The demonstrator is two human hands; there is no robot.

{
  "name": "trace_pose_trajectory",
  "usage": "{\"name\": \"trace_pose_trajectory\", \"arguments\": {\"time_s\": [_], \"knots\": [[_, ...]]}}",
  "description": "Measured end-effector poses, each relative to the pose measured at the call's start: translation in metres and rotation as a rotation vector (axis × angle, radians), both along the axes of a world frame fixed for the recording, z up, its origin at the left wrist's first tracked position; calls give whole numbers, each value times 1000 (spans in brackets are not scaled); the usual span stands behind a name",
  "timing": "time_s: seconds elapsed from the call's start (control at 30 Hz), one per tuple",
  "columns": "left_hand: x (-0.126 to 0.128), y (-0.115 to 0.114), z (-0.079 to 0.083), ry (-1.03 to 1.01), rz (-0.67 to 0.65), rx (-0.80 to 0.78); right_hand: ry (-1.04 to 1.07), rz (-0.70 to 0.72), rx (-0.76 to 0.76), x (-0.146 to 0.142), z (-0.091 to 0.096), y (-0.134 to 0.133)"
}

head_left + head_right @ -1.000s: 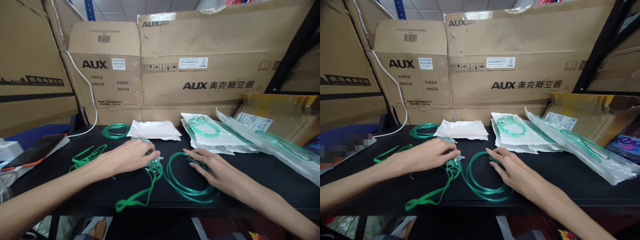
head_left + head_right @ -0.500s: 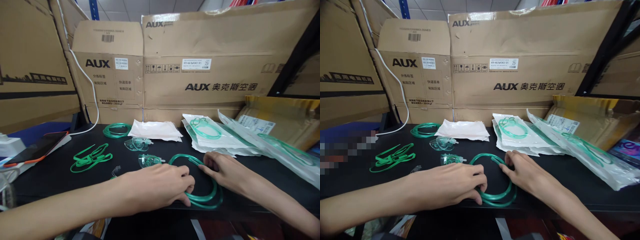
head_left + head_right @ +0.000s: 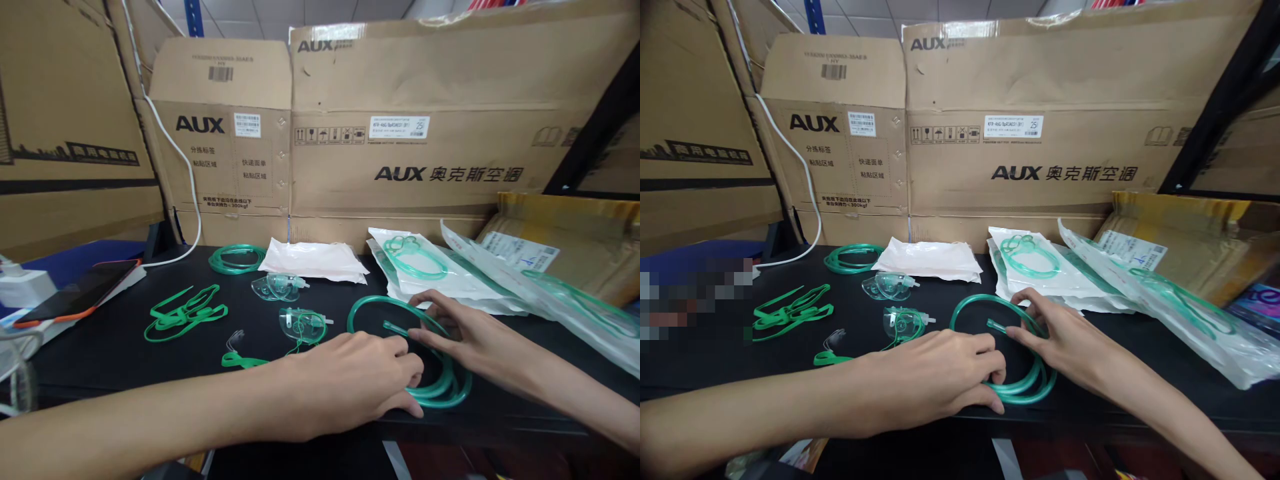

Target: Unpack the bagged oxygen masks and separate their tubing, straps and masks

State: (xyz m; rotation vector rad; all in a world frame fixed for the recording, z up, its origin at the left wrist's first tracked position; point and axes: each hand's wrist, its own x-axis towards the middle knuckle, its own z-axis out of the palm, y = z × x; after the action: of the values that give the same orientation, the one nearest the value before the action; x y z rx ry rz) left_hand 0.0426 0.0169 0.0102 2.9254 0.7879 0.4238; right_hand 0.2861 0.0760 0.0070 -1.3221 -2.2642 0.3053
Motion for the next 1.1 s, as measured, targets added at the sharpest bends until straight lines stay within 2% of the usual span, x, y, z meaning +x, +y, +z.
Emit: {"name": "trace_pose_trajectory", "arguments": {"time_s": [0.1, 0.2, 0.3, 0.43, 0.57, 0.7, 0.9, 1.0, 1.1], "knots": [[1, 8, 5, -85, 20, -96, -120, 31, 3, 8, -11, 2], [5, 25, 8, -82, 152, 14, -132, 63, 24, 10, -20, 3], [14, 44, 9, 7, 246, 98, -113, 5, 66, 3, -23, 2], [29, 62, 14, 84, 210, 75, -22, -59, 125, -10, -15, 1], [32, 71, 25, 84, 183, 57, 111, -75, 93, -15, -6, -2], [17, 78, 40, 4, 239, -29, 317, -68, -77, -12, -2, -6], [-22, 89, 68, -225, 303, -181, 555, -70, -380, -11, 5, -12], [-43, 88, 86, -329, 367, -196, 723, 31, -548, -25, 15, -8], [-65, 87, 100, -421, 377, -207, 897, 168, -729, -51, 32, 5]]}}
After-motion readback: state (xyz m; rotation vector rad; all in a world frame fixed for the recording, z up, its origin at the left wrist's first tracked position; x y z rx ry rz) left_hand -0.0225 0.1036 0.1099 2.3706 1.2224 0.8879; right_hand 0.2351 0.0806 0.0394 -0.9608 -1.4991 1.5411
